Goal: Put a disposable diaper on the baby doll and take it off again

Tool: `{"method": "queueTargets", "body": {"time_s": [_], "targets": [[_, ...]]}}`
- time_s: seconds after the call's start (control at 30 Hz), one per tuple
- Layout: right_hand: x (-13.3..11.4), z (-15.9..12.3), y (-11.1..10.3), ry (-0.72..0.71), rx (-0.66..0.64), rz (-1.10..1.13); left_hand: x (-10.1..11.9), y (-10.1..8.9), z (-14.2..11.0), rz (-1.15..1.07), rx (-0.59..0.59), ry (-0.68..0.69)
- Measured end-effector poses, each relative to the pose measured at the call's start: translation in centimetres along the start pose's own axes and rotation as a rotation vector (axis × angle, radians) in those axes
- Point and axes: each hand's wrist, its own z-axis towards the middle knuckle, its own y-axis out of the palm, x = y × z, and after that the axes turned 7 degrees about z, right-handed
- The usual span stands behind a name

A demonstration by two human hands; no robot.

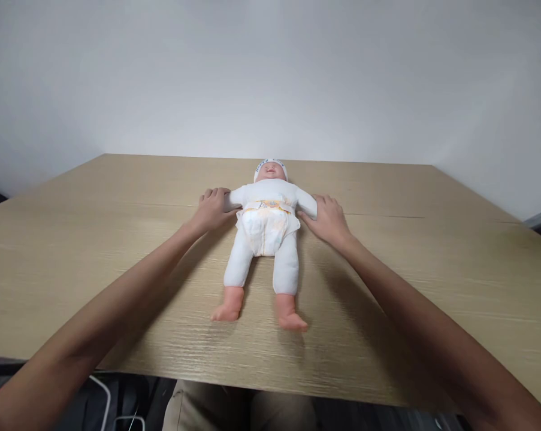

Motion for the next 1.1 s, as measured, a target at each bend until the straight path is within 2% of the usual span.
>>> {"method": "queueTargets", "body": {"time_s": [0.1,0.17,0.23,0.3,0.4,0.47,0.53,0.6,0.7,0.77,0.83,0.93,1.0,1.1], "targets": [[-1.5,1.8,0.5,0.097,-0.054,0.003,1.2,0.4,1.7,0.007,0.007,-0.051],[-2.6,2.1,0.0,0.137,-0.057,0.015,2.2,-0.1,1.6,-0.002,-0.010,-0.085],[-3.5,1.5,-1.1,0.155,-0.059,0.024,3.4,-1.2,0.2,-0.015,-0.026,-0.121],[-4.1,-0.1,-2.9,0.159,-0.065,0.071,4.9,-2.8,-2.9,-0.047,-0.023,-0.164],[-4.7,-4.7,-6.7,0.108,-0.099,0.219,8.1,-6.1,-11.1,-0.205,-0.018,-0.247],[-5.0,-9.3,-9.7,0.056,-0.146,0.286,10.4,-8.1,-18.4,-0.332,-0.088,-0.278],[-5.3,-14.8,-12.5,-0.021,-0.223,0.430,12.4,-9.3,-26.6,-0.505,-0.239,-0.248],[-5.7,-20.8,-14.9,0.001,-0.272,0.466,13.5,-9.1,-34.7,-0.646,-0.460,-0.231],[-6.9,-29.3,-16.7,0.042,-0.431,0.524,13.4,-6.8,-45.0,-0.705,-0.757,-0.269],[-8.1,-33.5,-16.4,0.075,-0.553,0.539,12.6,-5.2,-49.7,-0.616,-0.849,-0.354],[-9.2,-36.2,-14.8,0.078,-0.611,0.530,12.0,-4.2,-52.4,-0.555,-0.891,-0.389],[-9.4,-37.8,-11.0,0.024,-0.632,0.514,11.8,-3.9,-53.4,-0.558,-0.802,-0.341],[-8.6,-37.9,-8.6,-0.028,-0.728,0.510,11.8,-3.9,-53.1,-0.559,-0.724,-0.291],[-7.3,-37.7,-7.0,-0.050,-0.846,0.485,10.7,-4.2,-53.0,-0.517,-0.709,-0.256]]}}
